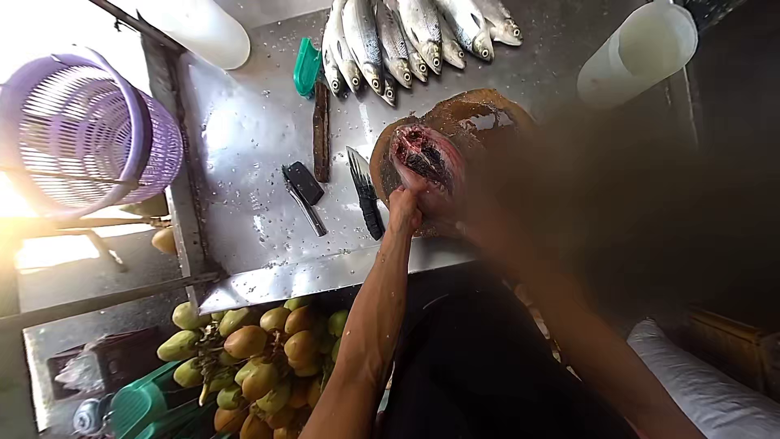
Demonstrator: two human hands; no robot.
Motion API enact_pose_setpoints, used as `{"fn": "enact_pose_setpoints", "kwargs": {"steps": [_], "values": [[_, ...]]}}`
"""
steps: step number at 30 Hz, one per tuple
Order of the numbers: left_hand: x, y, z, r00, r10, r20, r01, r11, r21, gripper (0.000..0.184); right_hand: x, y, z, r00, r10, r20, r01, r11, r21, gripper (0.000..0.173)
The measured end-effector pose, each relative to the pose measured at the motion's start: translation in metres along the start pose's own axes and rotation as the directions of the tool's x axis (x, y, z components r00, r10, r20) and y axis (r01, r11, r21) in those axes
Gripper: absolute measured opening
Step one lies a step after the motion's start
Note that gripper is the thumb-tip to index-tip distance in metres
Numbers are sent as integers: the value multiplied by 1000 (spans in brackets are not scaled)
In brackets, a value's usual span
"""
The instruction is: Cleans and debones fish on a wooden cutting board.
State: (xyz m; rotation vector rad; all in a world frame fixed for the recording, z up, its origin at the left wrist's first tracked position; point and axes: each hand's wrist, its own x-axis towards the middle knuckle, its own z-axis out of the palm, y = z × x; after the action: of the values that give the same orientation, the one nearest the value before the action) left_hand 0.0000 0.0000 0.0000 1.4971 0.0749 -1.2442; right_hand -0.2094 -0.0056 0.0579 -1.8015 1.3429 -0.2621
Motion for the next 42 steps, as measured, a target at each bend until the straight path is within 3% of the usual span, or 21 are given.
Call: {"fn": "enact_pose_setpoints", "kwargs": {"steps": [2, 4, 9, 13, 15, 17, 18, 20, 22, 26, 28, 30, 31, 32, 33, 34, 36, 37, 39, 41, 42], "values": [[-4, 2, 0, 1000, 18, 11, -19, 999, 48, 34, 0, -1, 16, 995, -58, 85, 83, 939, -333, 56], [-7, 4, 0, 999, 51, 7, -52, 994, 95, 36, 3, -6, 22, 991, -54, 124, 108, 870, -481, 50], [-12, 5, 2, 992, 127, -22, -117, 955, 271, 28, 16, -26, 26, 986, -86, 144, 157, 784, -600, 50], [-12, 5, 5, 990, 134, -53, -111, 943, 315, 28, 32, -38, 32, 965, -205, 162, 261, 776, -574, 37], [-9, 8, 0, 990, 138, -35, -122, 952, 282, 28, 39, -45, 23, 956, -134, 262, 228, 900, -371, 34], [-5, 5, -9, 984, 177, 26, -177, 951, 253, 26, 43, -46, 8, 931, -31, 364, -10, 994, 110, 29], [-4, 3, -13, 978, 200, 49, -206, 944, 259, 25, 42, -44, 5, 917, -7, 398, -173, 895, 412, 24], [-4, 0, -15, 968, 244, 67, -253, 925, 284, 23, 39, -41, 2, 892, 17, 452, -401, 492, 773, 21], [-5, -2, -11, 961, 272, 52, -274, 908, 318, 22, 35, -41, 3, 885, 33, 465, -459, 239, 856, 27], [-3, -5, -8, 957, 292, -3, -266, 877, 401, 22, 21, -45, -8, 910, -92, 405, -401, 58, 914, 36], [-4, -6, -10, 965, 257, -57, -219, 903, 370, 22, 12, -57, -30, 955, -184, 232, -211, 128, 969, 34], [-6, -3, -8, 981, 186, -63, -163, 950, 265, 25, 12, -63, -53, 968, -211, -138, 217, 422, 880, 30], [-7, -1, -8, 989, 138, -45, -128, 974, 189, 27, 17, -57, -61, 910, -241, -337, 412, 618, 670, 41], [-7, 4, -8, 994, 107, -26, -102, 986, 135, 28, 29, -44, -65, 834, -258, -487, 500, 727, 472, 54], [-5, 10, -9, 994, 105, -22, -102, 987, 121, 28, 47, -26, -62, 775, -201, -600, 517, 748, 417, 58], [-2, 15, -10, 991, 127, -31, -121, 984, 133, 25, 62, -9, -55, 786, -9, -618, 446, 700, 557, 51], [5, 24, -11, 978, 189, -86, -173, 970, 169, 22, 76, 3, -48, 835, 475, -277, 103, 361, 927, 23], [10, 28, -12, 978, 186, -95, -172, 975, 143, 24, 71, 5, -44, 843, 510, -172, 1, 319, 948, 25], [29, 36, -12, 992, 115, -47, -110, 989, 97, 25, 48, 1, -27, 935, 325, -142, -80, 584, 808, 33], [31, 39, -15, 1000, 30, 6, -31, 984, 176, 28, 25, -10, -7, 992, 127, -16, -110, 908, 405, 54], [32, 44, -13, 999, 20, 38, -28, 973, 228, 29, 25, -19, 2, 997, 71, 38, -77, 984, 163, 58]]}}
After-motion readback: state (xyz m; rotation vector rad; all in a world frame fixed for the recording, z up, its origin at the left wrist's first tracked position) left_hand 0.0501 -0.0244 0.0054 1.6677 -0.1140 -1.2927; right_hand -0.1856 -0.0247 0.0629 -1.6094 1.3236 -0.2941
